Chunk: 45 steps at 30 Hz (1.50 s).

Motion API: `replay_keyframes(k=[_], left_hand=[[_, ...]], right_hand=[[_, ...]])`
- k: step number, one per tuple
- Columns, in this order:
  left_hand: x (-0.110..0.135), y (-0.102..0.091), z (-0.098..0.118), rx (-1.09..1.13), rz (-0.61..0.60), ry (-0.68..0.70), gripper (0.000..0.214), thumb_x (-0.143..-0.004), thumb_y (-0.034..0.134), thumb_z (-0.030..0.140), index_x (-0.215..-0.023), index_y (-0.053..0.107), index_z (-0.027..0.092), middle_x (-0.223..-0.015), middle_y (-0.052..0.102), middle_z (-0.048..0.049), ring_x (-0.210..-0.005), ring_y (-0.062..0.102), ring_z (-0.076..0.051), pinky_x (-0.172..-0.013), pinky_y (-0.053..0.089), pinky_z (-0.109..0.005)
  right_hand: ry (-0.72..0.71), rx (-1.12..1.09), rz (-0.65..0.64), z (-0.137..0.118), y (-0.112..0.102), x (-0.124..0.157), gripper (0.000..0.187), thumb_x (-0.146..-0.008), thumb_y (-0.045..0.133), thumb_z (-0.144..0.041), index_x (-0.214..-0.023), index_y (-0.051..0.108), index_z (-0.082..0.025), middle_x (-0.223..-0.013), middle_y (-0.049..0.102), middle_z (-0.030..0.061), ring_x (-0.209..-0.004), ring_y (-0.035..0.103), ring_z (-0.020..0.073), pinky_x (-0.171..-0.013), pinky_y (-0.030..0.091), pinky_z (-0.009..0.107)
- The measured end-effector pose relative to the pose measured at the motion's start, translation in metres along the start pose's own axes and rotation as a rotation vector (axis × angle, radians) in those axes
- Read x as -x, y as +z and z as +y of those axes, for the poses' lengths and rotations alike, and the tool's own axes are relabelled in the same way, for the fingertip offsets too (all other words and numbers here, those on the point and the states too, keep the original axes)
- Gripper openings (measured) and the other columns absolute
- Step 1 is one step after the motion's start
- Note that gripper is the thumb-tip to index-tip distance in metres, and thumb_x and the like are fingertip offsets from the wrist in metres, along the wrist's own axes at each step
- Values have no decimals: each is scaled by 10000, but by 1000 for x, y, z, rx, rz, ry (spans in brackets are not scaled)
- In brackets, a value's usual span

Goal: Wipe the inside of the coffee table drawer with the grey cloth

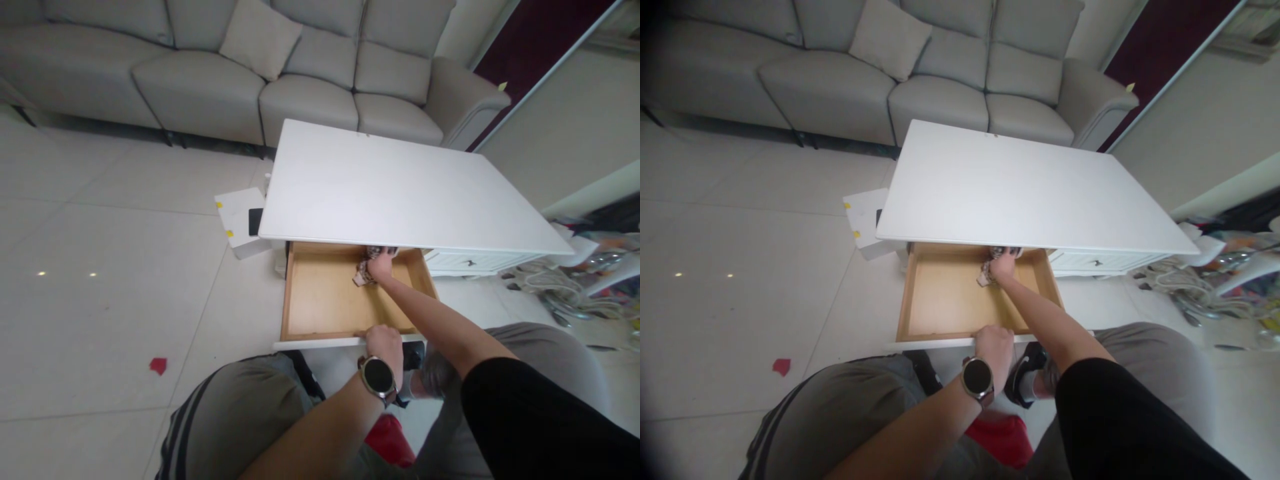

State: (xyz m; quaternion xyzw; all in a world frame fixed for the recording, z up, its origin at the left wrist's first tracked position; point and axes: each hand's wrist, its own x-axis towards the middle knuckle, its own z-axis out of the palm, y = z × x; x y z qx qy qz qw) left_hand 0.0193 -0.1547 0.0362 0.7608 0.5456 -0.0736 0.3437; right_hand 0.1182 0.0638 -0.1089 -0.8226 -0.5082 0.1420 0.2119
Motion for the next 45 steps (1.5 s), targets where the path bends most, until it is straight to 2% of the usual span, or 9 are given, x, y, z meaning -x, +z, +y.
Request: replay_keyframes(k=[2, 4, 6, 11, 16, 22, 27, 33, 45], left_hand=[[0, 0, 1, -47, -28, 13, 446, -983, 382, 0, -1189, 758, 125, -1091, 778, -173, -1066, 733, -289, -839, 567, -395], [-1, -1, 1, -62, -45, 45, 439, -982, 392, 0, -1184, 760, 126, -1075, 782, -164, -1067, 736, -274, -839, 574, -371], [-1, -2, 0, -58, -43, 57, 436, -978, 396, -3, -1183, 760, 120, -1075, 781, -163, -1074, 736, -276, -838, 580, -371], [-2, -2, 1, -64, -38, 28, 443, -980, 386, 3, -1218, 745, 106, -1112, 771, -181, -1085, 733, -307, -867, 589, -445], [-4, 1, 1, -65, -36, 53, 418, -975, 414, 6, -1210, 747, 96, -1070, 773, -193, -1050, 742, -307, -818, 590, -414], [-6, 9, -4, -53, 13, 85, 420, -985, 391, 16, -1179, 753, 107, -1017, 767, -175, -1018, 741, -281, -791, 561, -366], [-6, 8, -2, -67, -6, 82, 390, -986, 428, 30, -1194, 747, 111, -1048, 774, -174, -1012, 741, -293, -778, 549, -363], [-7, 1, 1, -79, -67, 41, 439, -989, 401, 18, -1240, 738, 143, -1106, 779, -165, -1056, 736, -289, -822, 583, -390], [-11, 2, 2, -68, -95, 21, 449, -984, 389, 16, -1243, 735, 139, -1146, 776, -178, -1061, 738, -309, -831, 597, -443]], right_hand=[[179, -59, 85, 28, -22, -28, 858, -695, 684, -112, -1518, 443, -133, -1473, 437, 286, -1103, 693, 328, -1001, 552, 459], [243, -67, 117, 47, -40, -48, 887, -681, 687, -122, -1530, 428, -114, -1443, 473, 302, -1172, 660, 360, -1049, 517, 495], [254, -70, 122, 57, -47, -57, 910, -670, 695, -129, -1538, 422, -104, -1408, 517, 300, -1210, 641, 381, -1072, 497, 509], [254, -100, 152, 53, -24, -43, 1021, -696, 679, -144, -1632, 273, -133, -1321, 625, 250, -1192, 663, 371, -1056, 514, 517], [301, -151, 210, 43, 0, -34, 1027, -742, 633, -170, -1662, 178, -190, -1309, 669, 218, -1185, 681, 358, -1047, 520, 531], [385, -198, 204, 20, 17, -23, 999, -771, 621, -196, -1656, 160, -155, -1219, 703, 251, -1095, 713, 388, -965, 540, 540], [241, -161, 205, 10, 33, -2, 1014, -765, 634, -250, -1650, 143, -175, -1203, 727, 188, -1060, 733, 360, -981, 552, 519], [103, -127, 231, 17, 35, 9, 948, -814, 610, -329, -1629, 170, -129, -1291, 689, 202, -1129, 703, 337, -1028, 528, 471], [41, -131, 230, 23, 33, 12, 951, -819, 615, -331, -1637, 169, -135, -1386, 640, 199, -1219, 660, 326, -1079, 497, 454]])
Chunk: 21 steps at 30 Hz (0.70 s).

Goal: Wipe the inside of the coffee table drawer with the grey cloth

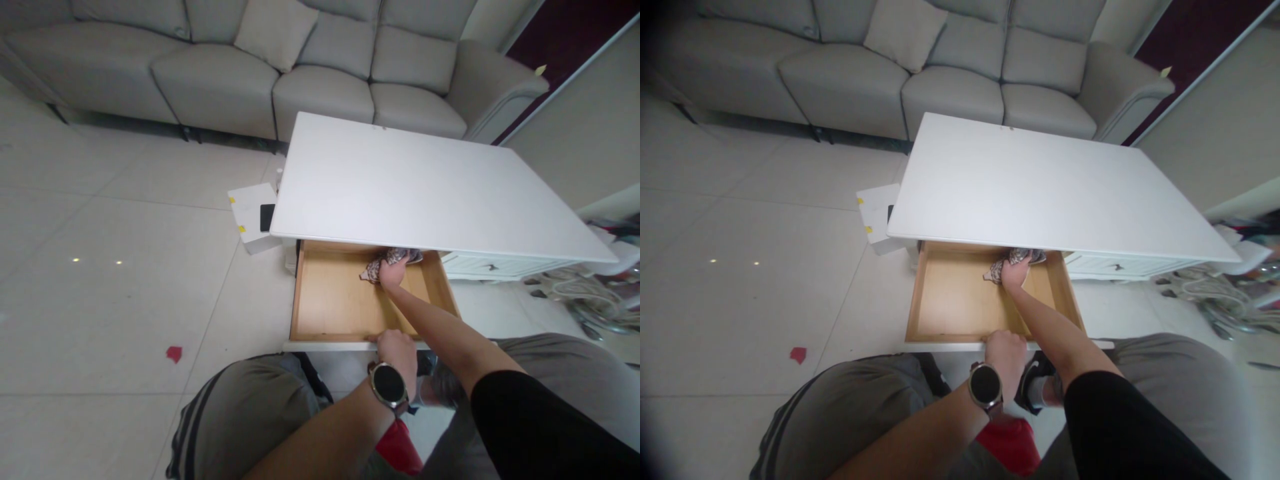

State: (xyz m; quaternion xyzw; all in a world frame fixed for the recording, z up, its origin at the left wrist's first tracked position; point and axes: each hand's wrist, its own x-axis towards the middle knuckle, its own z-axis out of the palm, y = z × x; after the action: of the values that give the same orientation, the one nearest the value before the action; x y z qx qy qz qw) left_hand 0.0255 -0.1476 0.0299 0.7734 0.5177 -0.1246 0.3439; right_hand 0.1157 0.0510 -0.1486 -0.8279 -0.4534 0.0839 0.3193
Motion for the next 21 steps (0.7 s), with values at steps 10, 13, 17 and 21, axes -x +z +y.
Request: replay_keyframes(k=[10, 13, 17, 21], left_hand=[[1, 6, -1, 99, 70, -21, 447, -975, 449, 21, -1221, 761, 227, -1082, 792, -157, -1034, 737, -307, -826, 563, -409], [2, 3, 0, 19, 44, 15, 440, -973, 430, 9, -1249, 745, 145, -1109, 787, -177, -1040, 745, -315, -821, 597, -420], [4, -2, 0, -27, 39, 15, 440, -981, 424, 7, -1260, 745, 120, -1109, 784, -193, -1036, 755, -303, -842, 613, -411], [3, 0, 2, -16, 36, 21, 437, -968, 425, -13, -1232, 756, 93, -1102, 786, -201, -1035, 759, -307, -827, 617, -407]], right_hand=[[0, 10, -10, 3, 1, 0, 939, -827, 620, -340, -1629, 179, -130, -1345, 661, 192, -1201, 667, 327, -1057, 507, 446], [25, 9, -13, -3, 0, 2, 927, -817, 623, -317, -1620, 198, -137, -1326, 670, 187, -1187, 674, 327, -1044, 513, 439], [120, -1, -71, -26, -3, 12, 909, -810, 634, -306, -1600, 219, -131, -1227, 705, 182, -1102, 707, 328, -983, 540, 433], [203, -19, -175, -61, 1, 36, 824, -835, 621, -319, -1547, 265, -106, -1179, 711, 199, -1059, 719, 332, -954, 548, 438]])
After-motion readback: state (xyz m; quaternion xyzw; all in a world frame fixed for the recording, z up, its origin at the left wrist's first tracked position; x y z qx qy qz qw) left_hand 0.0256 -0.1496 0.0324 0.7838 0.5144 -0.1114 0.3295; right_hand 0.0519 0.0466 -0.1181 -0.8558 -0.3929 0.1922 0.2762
